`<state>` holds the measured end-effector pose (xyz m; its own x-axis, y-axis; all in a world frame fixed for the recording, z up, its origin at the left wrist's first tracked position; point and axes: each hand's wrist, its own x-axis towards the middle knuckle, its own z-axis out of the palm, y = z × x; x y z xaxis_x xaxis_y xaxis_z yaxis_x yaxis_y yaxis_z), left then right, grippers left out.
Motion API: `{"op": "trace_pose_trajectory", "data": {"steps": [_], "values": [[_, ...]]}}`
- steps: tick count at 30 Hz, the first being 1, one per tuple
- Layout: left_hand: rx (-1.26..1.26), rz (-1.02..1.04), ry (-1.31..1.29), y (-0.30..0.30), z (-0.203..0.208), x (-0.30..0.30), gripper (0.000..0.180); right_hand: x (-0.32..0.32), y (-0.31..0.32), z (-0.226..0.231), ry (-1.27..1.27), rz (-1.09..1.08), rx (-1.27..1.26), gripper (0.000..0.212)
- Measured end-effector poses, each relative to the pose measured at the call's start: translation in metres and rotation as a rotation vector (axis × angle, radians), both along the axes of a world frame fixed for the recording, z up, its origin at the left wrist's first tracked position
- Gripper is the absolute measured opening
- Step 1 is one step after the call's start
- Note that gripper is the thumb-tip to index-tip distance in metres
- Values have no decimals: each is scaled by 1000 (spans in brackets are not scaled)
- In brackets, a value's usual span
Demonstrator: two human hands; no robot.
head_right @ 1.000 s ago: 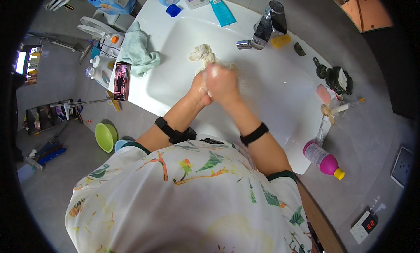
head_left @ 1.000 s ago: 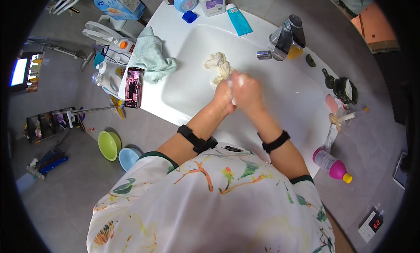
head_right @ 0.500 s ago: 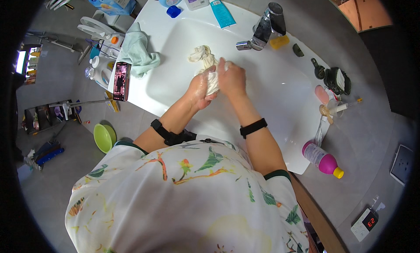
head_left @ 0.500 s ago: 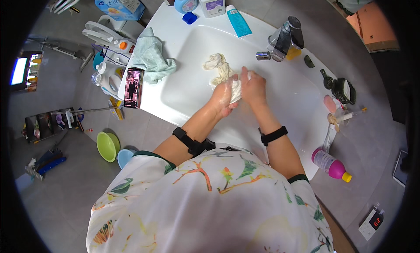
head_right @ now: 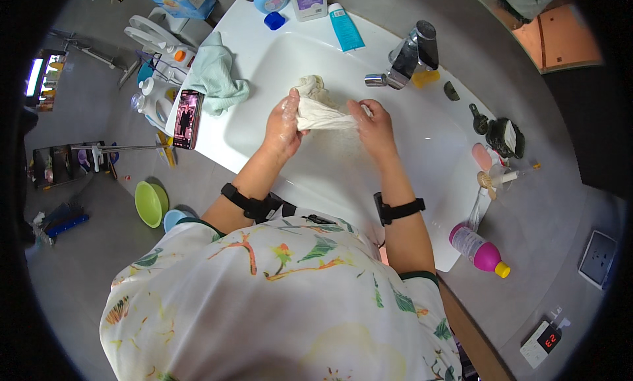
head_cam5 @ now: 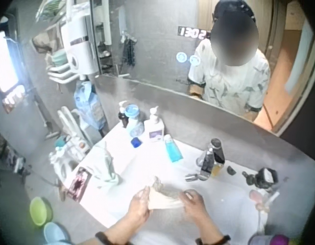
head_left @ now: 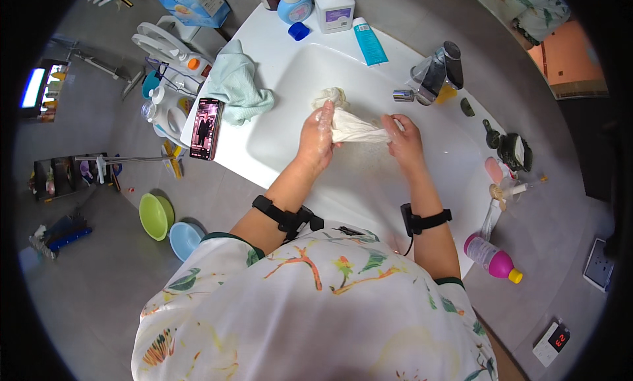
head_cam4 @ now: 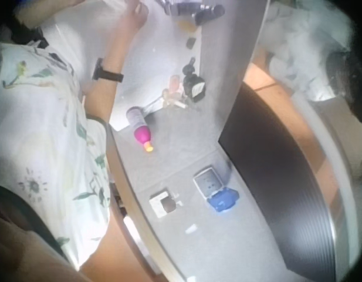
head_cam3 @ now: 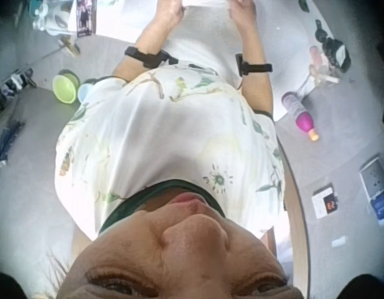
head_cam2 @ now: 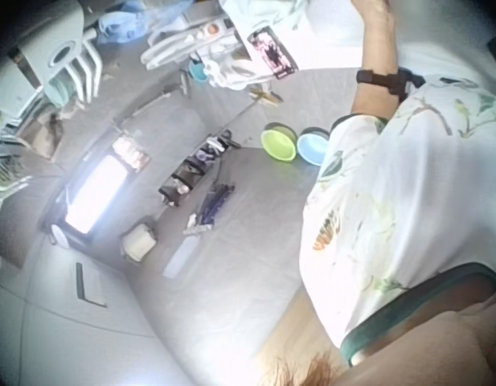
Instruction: The person hand-washes a small white cloth in a bathroom sink. They repeatedly rub, squeeze, and rinse the cloth under running water, wringing it out multiple times to remove soapy water.
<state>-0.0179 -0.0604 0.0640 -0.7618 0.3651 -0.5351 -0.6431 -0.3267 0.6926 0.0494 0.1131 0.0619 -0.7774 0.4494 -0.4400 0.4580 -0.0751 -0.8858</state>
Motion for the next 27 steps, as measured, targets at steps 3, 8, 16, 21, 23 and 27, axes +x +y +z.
{"op": "trace_pose_trajectory", "data": {"steps": [3, 8, 16, 21, 23, 27], "values": [[-23, 6, 109, -11, -11, -10, 33, 12, 15, 10, 44, 232, -83, 20], [-155, 17, 244, -8, -18, -10, 19, 17, 2, 11, 265, 43, -274, 13], [457, -13, -169, 13, -77, 9, 26, 1, -86, 8, 732, 292, 855, 6], [48, -165, -264, 34, -8, 42, 27, -23, -22, -23, 26, 143, 659, 21], [12, -107, -228, 34, -29, 37, 32, -17, -53, -2, 258, 157, 655, 31], [-9, -40, -277, 41, -12, 32, 32, -15, -59, -7, 398, 147, 707, 33]]}}
